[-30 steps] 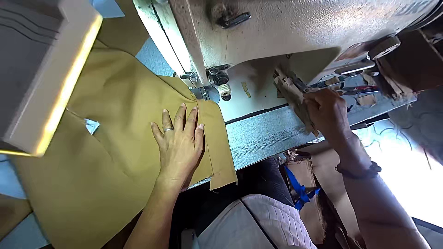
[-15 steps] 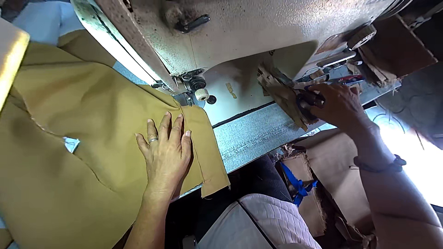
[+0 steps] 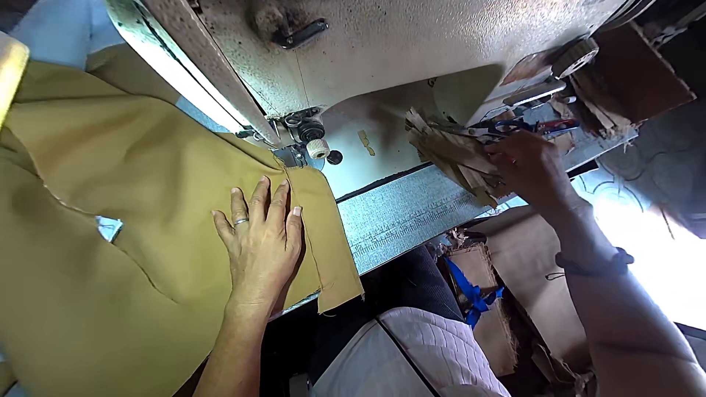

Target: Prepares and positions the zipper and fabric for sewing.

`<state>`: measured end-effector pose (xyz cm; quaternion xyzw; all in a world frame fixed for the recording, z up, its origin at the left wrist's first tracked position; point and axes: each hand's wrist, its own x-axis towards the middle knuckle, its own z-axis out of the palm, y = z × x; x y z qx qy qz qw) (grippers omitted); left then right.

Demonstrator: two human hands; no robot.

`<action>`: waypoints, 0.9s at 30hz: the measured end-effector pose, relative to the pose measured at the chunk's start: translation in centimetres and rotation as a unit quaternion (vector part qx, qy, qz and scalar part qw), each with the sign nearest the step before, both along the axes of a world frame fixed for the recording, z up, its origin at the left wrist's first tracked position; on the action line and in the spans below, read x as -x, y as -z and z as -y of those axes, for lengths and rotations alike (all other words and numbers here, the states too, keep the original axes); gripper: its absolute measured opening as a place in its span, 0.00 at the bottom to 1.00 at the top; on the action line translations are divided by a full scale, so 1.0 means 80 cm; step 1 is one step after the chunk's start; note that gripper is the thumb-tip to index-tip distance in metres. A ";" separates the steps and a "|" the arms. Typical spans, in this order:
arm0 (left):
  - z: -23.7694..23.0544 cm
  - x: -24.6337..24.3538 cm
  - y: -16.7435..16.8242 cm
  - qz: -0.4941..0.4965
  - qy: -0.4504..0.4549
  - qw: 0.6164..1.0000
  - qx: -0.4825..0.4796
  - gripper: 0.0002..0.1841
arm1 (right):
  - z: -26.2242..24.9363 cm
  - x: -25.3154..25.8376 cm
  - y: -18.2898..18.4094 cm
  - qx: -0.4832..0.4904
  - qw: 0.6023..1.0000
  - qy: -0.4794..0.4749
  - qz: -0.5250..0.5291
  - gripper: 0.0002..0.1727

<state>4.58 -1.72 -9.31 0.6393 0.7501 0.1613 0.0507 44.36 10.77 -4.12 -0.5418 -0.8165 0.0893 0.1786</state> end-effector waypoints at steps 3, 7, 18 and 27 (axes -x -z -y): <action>-0.001 -0.001 0.000 -0.001 -0.001 1.000 0.005 0.32 | -0.004 0.012 0.002 0.071 0.995 0.028 0.068 0.15; -0.004 -0.001 -0.008 -0.011 0.012 0.999 0.032 0.31 | -0.004 0.015 0.006 0.035 0.996 0.027 0.083 0.10; -0.007 0.006 -0.002 0.048 0.052 0.997 -0.007 0.28 | 0.009 0.022 0.014 0.007 0.999 0.002 0.043 0.11; -0.004 -0.007 -0.007 0.038 0.024 0.999 -0.004 0.26 | 0.028 0.035 -0.016 -0.004 0.999 -0.032 -0.008 0.10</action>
